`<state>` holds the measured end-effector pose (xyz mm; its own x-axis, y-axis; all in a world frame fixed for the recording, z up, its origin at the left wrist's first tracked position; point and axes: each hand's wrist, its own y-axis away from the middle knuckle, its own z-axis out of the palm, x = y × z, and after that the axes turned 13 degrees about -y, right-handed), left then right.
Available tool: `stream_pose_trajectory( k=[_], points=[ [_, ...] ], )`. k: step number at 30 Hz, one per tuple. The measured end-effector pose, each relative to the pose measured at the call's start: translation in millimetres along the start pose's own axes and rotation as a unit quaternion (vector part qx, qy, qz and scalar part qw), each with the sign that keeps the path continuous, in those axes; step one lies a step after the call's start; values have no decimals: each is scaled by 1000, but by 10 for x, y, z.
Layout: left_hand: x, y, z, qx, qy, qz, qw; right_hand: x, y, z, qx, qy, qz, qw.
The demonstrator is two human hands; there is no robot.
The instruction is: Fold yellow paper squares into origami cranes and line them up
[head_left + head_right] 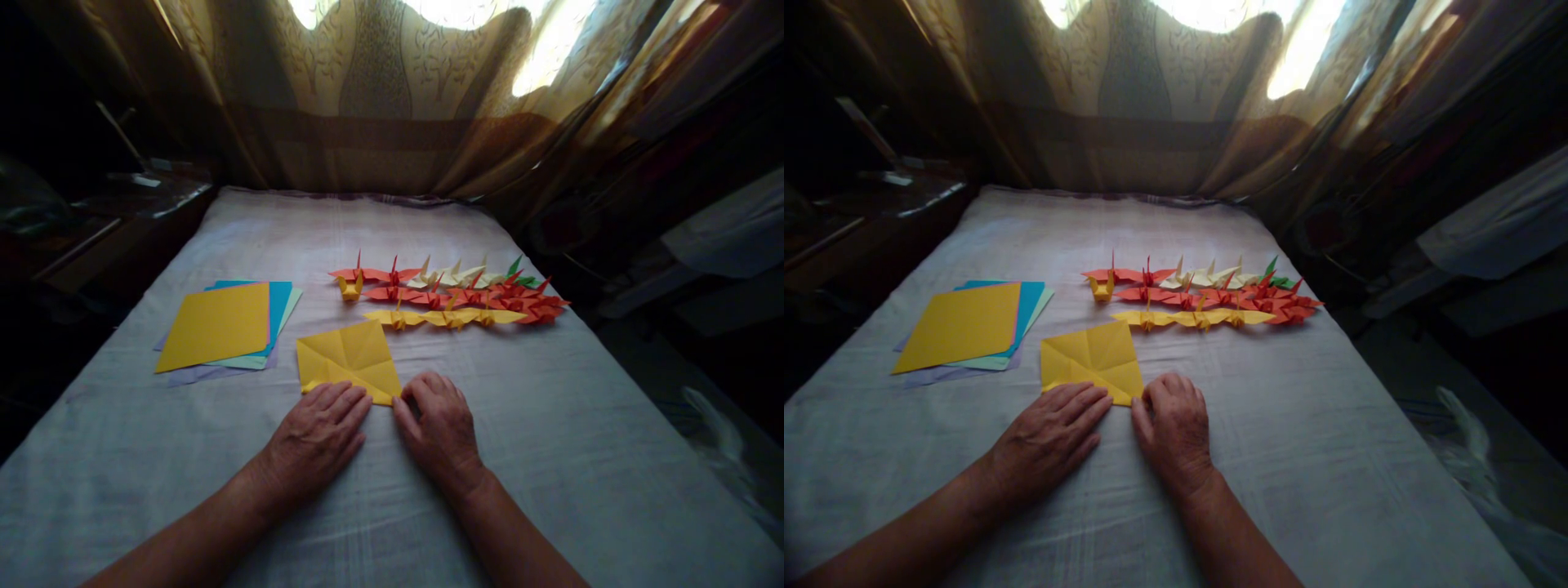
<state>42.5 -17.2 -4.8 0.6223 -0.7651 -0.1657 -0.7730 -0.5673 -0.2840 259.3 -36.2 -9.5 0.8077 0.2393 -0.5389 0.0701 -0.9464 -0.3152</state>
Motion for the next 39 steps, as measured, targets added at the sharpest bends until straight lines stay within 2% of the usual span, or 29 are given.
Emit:
stream_pose_trajectory(
  k=[8,14,23,32,39],
  points=[
    [-4,-8,-7,-7,16,1,1000,-110,-19,68,22,31,24,999],
    [-6,-1,18,2,8,2,1000,-68,-17,46,17,9,40,999],
    [-38,-38,-40,-17,41,0,999,54,62,-39,22,-22,31,999],
    [-66,-90,-94,-48,47,3,998,-31,5,87,42,4,17,999],
    [-80,-70,-77,-39,53,1,998,20,20,130,16,7,12,1000]
  ],
)
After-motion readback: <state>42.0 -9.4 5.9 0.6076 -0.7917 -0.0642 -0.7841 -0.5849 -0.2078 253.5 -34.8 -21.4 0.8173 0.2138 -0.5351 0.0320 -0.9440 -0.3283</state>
